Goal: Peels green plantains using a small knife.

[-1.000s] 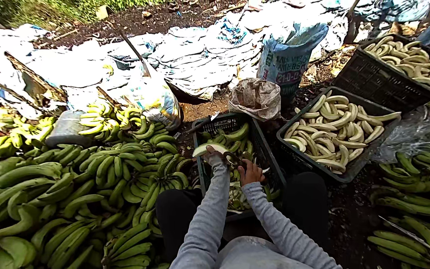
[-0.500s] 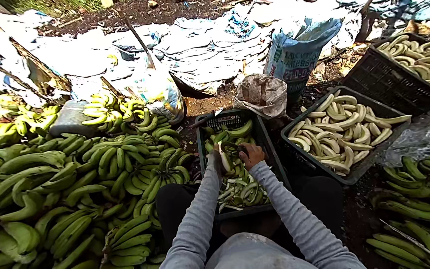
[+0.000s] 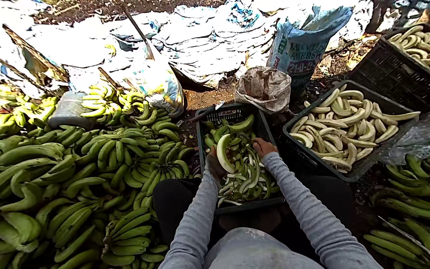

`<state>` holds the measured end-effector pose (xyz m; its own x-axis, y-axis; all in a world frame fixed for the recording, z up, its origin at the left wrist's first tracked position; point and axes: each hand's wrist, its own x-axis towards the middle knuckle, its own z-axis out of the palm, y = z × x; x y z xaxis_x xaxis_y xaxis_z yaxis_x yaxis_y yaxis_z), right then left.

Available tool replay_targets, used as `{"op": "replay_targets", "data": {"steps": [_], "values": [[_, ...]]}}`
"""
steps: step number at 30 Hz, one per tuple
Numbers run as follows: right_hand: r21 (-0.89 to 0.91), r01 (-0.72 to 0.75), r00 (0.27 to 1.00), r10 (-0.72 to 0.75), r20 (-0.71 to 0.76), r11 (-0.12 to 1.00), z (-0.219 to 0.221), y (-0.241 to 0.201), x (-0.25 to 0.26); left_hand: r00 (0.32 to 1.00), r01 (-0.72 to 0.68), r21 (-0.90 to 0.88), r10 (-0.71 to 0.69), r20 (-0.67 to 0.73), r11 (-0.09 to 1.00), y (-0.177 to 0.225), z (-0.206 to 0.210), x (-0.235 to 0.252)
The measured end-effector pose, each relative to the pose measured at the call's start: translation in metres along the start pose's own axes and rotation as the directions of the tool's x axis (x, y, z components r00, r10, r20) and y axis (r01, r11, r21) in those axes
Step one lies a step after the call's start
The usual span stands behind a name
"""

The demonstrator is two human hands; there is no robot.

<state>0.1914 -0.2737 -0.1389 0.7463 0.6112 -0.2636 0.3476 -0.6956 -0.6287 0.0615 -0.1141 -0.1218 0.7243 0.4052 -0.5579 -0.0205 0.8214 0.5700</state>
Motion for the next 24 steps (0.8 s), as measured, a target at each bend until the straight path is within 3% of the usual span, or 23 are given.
{"op": "replay_targets", "data": {"steps": [3, 5, 6, 8, 10, 11, 13, 15, 17, 19, 20, 21, 22, 23, 24], "values": [[0.010, 0.409, 0.910, -0.407, -0.075, 0.913, 0.031, 0.018, -0.036, 0.996, 0.032, 0.036, -0.029, -0.087, 0.999, -0.002, 0.001, 0.010], [0.002, 0.465, 0.880, -0.462, -0.113, 0.885, 0.045, 0.015, -0.035, 0.993, 0.048, 0.136, -0.033, -0.114, 0.990, -0.007, 0.007, 0.011], [-0.021, 0.403, 0.910, -0.403, -0.102, 0.915, 0.046, 0.006, -0.030, 0.995, 0.036, 0.156, -0.021, -0.101, 0.987, -0.012, 0.008, 0.010], [-0.091, 0.067, 0.997, -0.071, -0.033, 0.994, 0.038, -0.014, -0.012, 0.998, 0.002, 0.134, 0.006, -0.064, 0.991, -0.020, 0.010, 0.007], [-0.177, -0.301, 0.942, 0.321, 0.095, 0.937, 0.033, -0.018, 0.011, 0.987, -0.001, 0.127, 0.022, -0.158, 0.992, -0.033, 0.005, 0.014], [-0.256, -0.376, 0.884, 0.428, 0.188, 0.890, 0.038, -0.008, 0.015, 0.976, 0.012, 0.115, 0.013, -0.218, 0.993, -0.043, -0.006, 0.023], [-0.474, -0.289, 0.763, 0.499, 0.411, 0.832, 0.047, 0.002, -0.005, 0.923, 0.067, 0.208, 0.019, -0.383, 0.976, -0.070, -0.038, 0.042], [-0.602, -0.140, 0.664, 0.526, 0.532, 0.786, 0.064, 0.014, -0.030, 0.880, 0.157, 0.360, 0.035, -0.474, 0.920, -0.091, -0.049, 0.050], [-0.565, -0.171, 0.646, 0.524, 0.555, 0.808, 0.086, 0.036, -0.033, 0.929, 0.181, 0.456, 0.000, -0.370, 0.871, -0.098, -0.009, 0.045], [-0.493, -0.232, 0.657, 0.509, 0.556, 0.838, 0.106, 0.063, -0.019, 0.997, 0.069, 0.453, -0.050, -0.054, 0.889, -0.085, 0.063, 0.019], [-0.468, -0.234, 0.655, 0.494, 0.572, 0.852, 0.110, 0.068, -0.014, 0.991, 0.000, 0.464, -0.062, 0.119, 0.886, -0.073, 0.091, 0.007], [-0.432, -0.245, 0.640, 0.479, 0.600, 0.868, 0.106, 0.063, -0.013, 0.968, -0.107, 0.556, -0.043, 0.249, 0.824, -0.062, 0.104, 0.002], [-0.374, -0.281, 0.649, 0.462, 0.605, 0.884, 0.101, 0.060, -0.013, 0.953, -0.229, 0.714, 0.003, 0.303, 0.662, -0.048, 0.104, 0.008], [-0.329, -0.313, 0.668, 0.452, 0.590, 0.891, 0.096, 0.058, -0.015, 0.948, -0.317, 0.873, 0.092, 0.305, 0.370, -0.036, 0.092, 0.022], [-0.312, -0.338, 0.678, 0.459, 0.574, 0.888, 0.087, 0.054, -0.018, 0.939, -0.308, 0.951, 0.168, 0.301, 0.015, -0.027, 0.072, 0.044]]}}
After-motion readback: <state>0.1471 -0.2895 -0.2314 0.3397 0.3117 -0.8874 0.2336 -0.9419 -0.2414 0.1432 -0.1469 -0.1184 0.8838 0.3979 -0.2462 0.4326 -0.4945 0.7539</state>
